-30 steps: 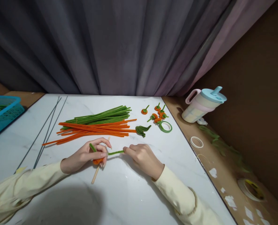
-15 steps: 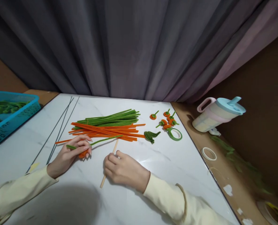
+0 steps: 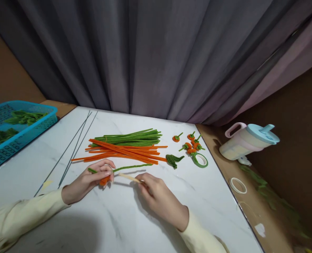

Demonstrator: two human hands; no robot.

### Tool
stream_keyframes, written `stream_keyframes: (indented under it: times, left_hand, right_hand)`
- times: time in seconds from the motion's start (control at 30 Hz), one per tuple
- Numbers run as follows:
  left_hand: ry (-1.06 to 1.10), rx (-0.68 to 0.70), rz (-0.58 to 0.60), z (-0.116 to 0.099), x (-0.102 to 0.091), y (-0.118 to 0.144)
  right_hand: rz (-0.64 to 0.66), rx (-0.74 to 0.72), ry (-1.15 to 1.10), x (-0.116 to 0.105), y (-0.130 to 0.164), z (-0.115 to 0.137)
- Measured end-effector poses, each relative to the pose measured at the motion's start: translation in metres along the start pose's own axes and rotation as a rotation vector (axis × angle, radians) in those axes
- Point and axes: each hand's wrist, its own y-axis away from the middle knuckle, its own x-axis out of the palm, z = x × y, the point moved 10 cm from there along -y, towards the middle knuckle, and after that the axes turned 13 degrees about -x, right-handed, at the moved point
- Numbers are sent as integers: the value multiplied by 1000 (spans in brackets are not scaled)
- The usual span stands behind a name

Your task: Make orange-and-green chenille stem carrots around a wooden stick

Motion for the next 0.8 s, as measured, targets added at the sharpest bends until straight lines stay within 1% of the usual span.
stream_keyframes:
  times: [0.03, 0.1, 0.17, 0.23, 0.3, 0.37, 0.47, 0.57, 0.63, 0.7, 0.8]
  left_hand:
    - [9, -12, 15, 0, 6, 0]
    - [50, -34, 47, -1, 19, -1]
    - [114, -62, 77, -1, 34, -5]
    - [163, -100, 123, 1, 51, -10]
    - [194, -142, 190, 6, 71, -15]
    - [213, -183, 252, 11, 87, -18]
    - [173, -251, 306, 24, 102, -21]
    - [119, -297, 321, 36, 104, -23]
    - [141, -302, 330, 39, 102, -24]
    - [209, -314, 376, 39, 102, -24]
    - [379, -368, 489, 37, 105, -24]
  right_hand:
    - [-56, 96, -152, -3, 8, -11]
    - [-136, 240, -449, 0, 22, -26]
    - [-189, 296, -697, 8, 30, -30]
    - [-223, 314, -844, 15, 34, -29]
    - [-276, 320, -905, 15, 37, -29]
    - [-342, 330, -907, 10, 41, -30]
    - [-400, 349, -877, 3, 46, -34]
    - [-418, 363, -875, -1, 50, -37]
    - [-418, 363, -895, 0, 51, -40]
    - [-427, 352, -928, 0, 51, -42]
    - [-482, 307, -972, -6, 51, -45]
